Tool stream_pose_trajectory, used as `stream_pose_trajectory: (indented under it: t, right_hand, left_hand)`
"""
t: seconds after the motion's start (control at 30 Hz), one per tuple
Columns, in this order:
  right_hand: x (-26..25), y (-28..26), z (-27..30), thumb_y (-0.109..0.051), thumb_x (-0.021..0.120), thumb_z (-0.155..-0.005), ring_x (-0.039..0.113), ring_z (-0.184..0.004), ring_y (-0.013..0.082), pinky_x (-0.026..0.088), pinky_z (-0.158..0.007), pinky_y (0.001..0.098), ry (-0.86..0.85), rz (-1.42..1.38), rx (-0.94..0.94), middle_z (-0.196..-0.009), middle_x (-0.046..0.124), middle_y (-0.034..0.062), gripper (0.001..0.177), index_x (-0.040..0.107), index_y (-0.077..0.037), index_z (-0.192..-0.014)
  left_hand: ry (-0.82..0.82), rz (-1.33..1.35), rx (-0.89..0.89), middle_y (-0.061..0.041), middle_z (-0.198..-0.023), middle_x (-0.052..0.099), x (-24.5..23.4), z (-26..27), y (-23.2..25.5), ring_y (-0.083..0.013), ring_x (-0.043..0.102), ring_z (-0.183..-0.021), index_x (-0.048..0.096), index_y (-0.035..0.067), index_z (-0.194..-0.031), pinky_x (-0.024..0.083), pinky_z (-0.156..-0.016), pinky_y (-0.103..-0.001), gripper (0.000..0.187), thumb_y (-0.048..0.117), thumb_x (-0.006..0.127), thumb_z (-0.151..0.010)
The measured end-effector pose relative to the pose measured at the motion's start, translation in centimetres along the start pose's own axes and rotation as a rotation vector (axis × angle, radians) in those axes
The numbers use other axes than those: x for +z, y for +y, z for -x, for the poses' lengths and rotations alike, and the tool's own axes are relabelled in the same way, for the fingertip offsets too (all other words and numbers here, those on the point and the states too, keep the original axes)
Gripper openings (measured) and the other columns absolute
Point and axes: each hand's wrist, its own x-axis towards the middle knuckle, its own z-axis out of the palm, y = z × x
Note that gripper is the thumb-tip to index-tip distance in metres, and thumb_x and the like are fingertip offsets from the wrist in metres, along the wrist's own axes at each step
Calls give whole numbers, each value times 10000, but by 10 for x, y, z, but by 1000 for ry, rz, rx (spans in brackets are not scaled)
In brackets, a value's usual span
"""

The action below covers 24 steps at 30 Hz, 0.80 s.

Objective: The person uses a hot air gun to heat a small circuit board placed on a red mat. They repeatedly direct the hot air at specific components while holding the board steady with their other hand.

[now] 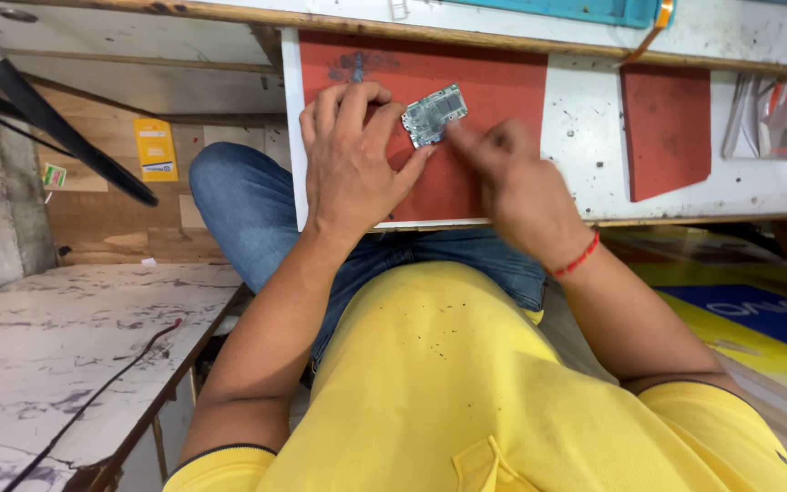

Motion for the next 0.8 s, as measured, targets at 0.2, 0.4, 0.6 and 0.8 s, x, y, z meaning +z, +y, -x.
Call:
stream_pose_trajectory:
  t: [0.2,0.4,0.6,0.8]
  right_hand:
    - [-2,4,4,39,561,-877,629,-758,414,543,-664,487,-67,7,-33,-1078,593,217,617,601,-169,-1456]
    - [-5,0,3,32,561,-882,653,-821,400,553,-708,483,-24,-27,-61,-1089,603,194,632,584,-157,-1484]
    - [-5,11,8,25,574,-914,636,-770,431,539,-675,508,-18,13,49,-1109,603,202,600,586,-170,-1481]
    - [-3,13,13,0,594,-935,655,-781,415,556,-689,492,-3,-21,-2,-1117,613,189,564,598,-194,-1464]
  left_hand:
    - [-5,-13,15,-50,-1174,569,-3,-3,2,-282,489,-1184,739,77,-1101,355,-1041,-487,440,330,913,-784]
    - [8,-34,49,-51,-1192,584,-2,0,3,-280,496,-1199,741,51,-1106,359,-1057,-489,435,325,888,-802]
    - [-26,-140,85,-72,-1223,592,6,5,9,-277,511,-1198,714,21,-1167,365,-1019,-492,451,357,826,-889]
    - [-12,-179,94,-72,-1234,587,7,6,10,-282,521,-1192,697,27,-1169,373,-1033,-499,431,359,807,-917]
